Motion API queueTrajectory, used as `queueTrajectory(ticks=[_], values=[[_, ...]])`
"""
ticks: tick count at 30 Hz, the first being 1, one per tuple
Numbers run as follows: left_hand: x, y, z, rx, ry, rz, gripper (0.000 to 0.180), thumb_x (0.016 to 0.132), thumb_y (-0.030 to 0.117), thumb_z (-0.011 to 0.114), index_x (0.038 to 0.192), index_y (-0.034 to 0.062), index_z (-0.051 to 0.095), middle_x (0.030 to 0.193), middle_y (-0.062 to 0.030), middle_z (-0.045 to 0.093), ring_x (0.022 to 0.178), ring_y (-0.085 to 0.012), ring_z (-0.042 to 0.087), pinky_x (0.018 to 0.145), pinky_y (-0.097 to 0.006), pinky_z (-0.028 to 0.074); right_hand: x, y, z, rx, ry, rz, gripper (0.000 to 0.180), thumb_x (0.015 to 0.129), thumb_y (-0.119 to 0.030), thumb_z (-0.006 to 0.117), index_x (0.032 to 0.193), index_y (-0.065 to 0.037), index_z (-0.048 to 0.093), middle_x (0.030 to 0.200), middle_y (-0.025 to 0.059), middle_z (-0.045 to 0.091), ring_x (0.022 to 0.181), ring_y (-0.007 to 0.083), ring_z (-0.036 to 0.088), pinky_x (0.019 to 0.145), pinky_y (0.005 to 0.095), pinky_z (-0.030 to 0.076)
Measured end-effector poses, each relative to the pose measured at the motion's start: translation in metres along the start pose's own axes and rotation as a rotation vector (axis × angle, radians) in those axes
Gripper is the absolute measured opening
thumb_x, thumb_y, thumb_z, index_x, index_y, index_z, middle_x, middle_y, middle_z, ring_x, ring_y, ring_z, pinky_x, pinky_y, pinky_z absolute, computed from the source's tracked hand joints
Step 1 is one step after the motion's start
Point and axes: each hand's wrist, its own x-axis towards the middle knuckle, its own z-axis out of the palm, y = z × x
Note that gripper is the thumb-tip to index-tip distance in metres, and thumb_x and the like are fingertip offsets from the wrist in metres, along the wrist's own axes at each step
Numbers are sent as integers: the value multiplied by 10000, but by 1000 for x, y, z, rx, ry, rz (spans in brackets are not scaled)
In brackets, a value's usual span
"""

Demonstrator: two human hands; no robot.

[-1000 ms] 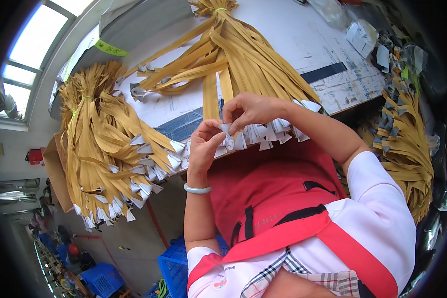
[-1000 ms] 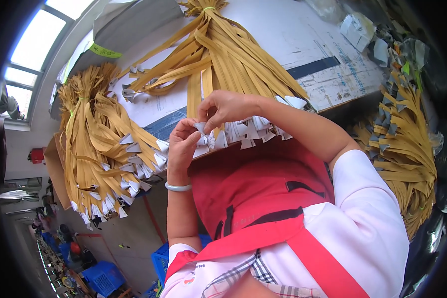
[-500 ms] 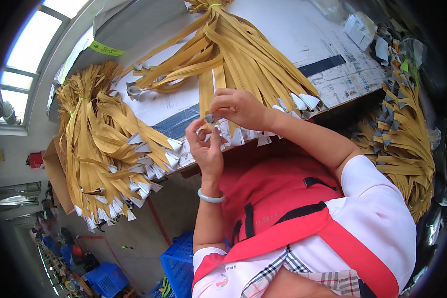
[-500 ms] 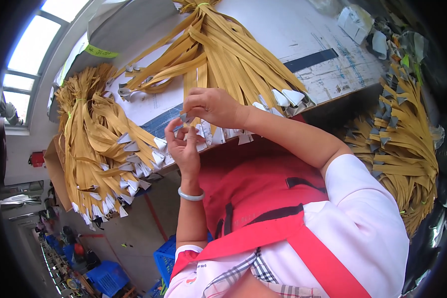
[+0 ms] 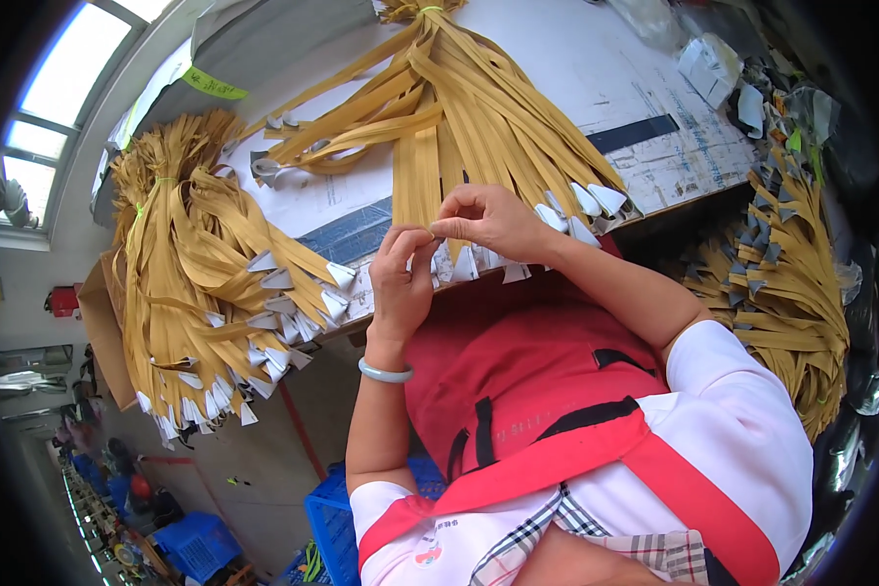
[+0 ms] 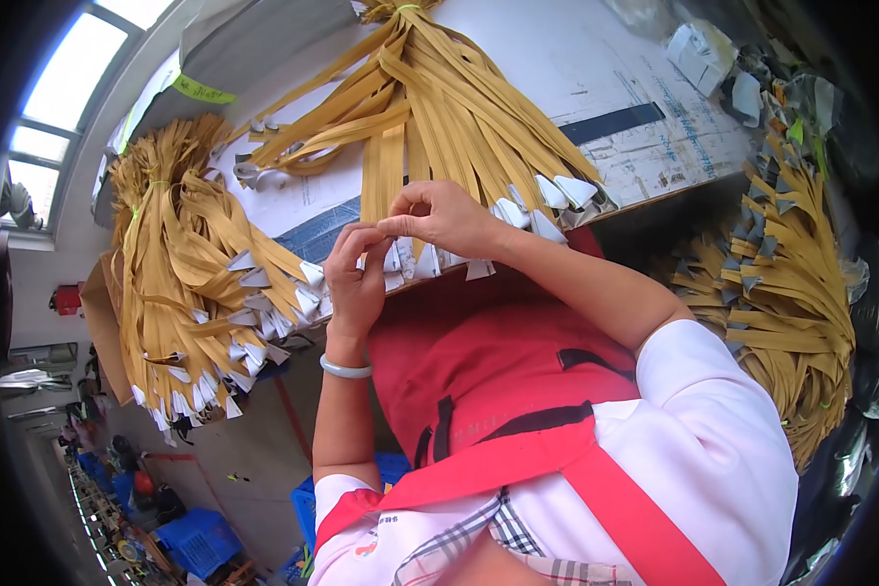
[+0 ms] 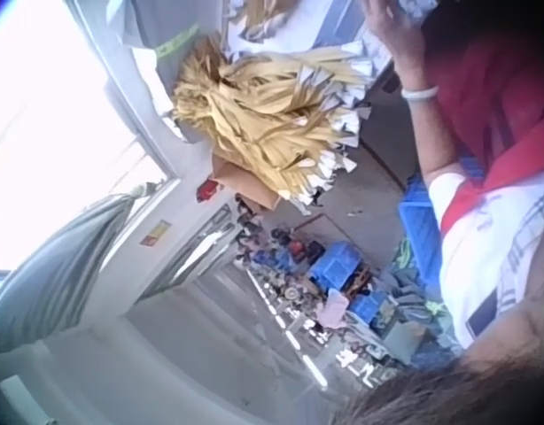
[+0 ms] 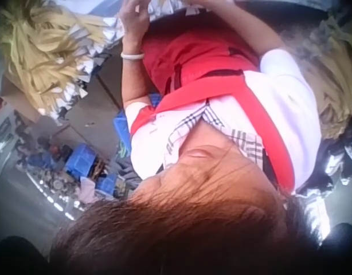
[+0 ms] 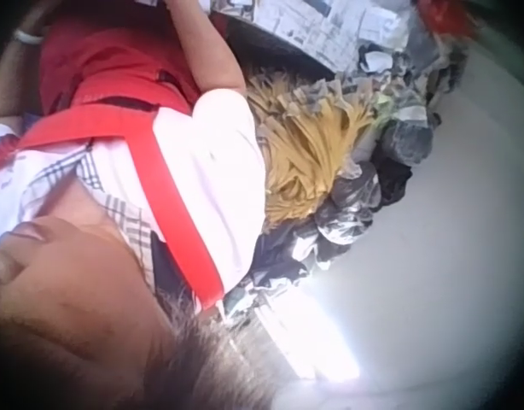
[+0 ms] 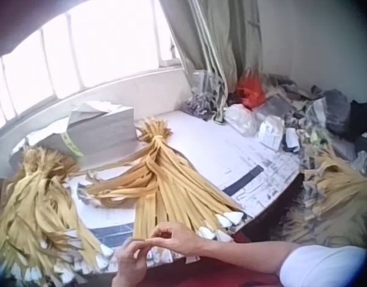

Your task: Assembling yellow plastic strips by adding white fasteners to the ends to create pom-poms or tassels.

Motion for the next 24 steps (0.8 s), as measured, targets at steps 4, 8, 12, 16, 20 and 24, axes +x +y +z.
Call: queueTrajectory(ticks=[4, 8, 12, 16, 20, 24], values=[[-4, -6, 6, -16, 29, -17, 98, 862, -72, 636, 935, -23, 592, 865, -135, 598, 757, -275, 624, 680, -310, 505, 5, 8, 0, -113, 137, -240, 171, 945, -178, 678, 897, -17, 650, 783, -23, 591, 728, 50, 543, 647, 218, 441], [-4, -35, -47, -146, 259, -367, 60, 971, 1, 566, 911, 0, 563, 867, -75, 606, 800, -179, 631, 709, -285, 525, 19, 16, -57, -338, 436, -112, 167, 954, -175, 664, 898, -19, 643, 743, -42, 569, 708, 40, 521, 632, 219, 428], [9, -62, -127, -516, 965, -361, 65, 989, 72, 593, 980, 9, 576, 817, -25, 599, 799, -148, 636, 785, -296, 565, 4, 4, -66, -265, 430, -159, 149, 950, -163, 660, 916, -21, 628, 756, -16, 564, 719, 53, 532, 641, 229, 432], [0, -68, -93, -237, 668, -401, 88, 963, 52, 629, 1020, -15, 627, 859, -40, 650, 839, -135, 643, 802, -265, 539, -4, 4, -23, -536, 80, -390, 125, 940, -156, 653, 934, -33, 632, 849, 66, 603, 764, 164, 608, 696, 295, 488], [-24, -54, -40, -52, 304, -387, 128, 928, 32, 660, 1048, -10, 664, 940, -49, 680, 868, -104, 626, 786, -257, 513, 20, 24, 32, -721, -181, -516, 151, 915, -94, 617, 1063, -68, 632, 1090, 88, 605, 969, 300, 619, 798, 401, 517], [-38, -54, -27, -47, 210, -430, 131, 917, 6, 642, 1045, -5, 669, 944, -63, 673, 868, -137, 635, 777, -276, 518, 39, 42, 45, -995, -290, -380, 143, 877, -81, 625, 1017, -75, 603, 1045, 91, 573, 988, 311, 613, 820, 424, 507]])
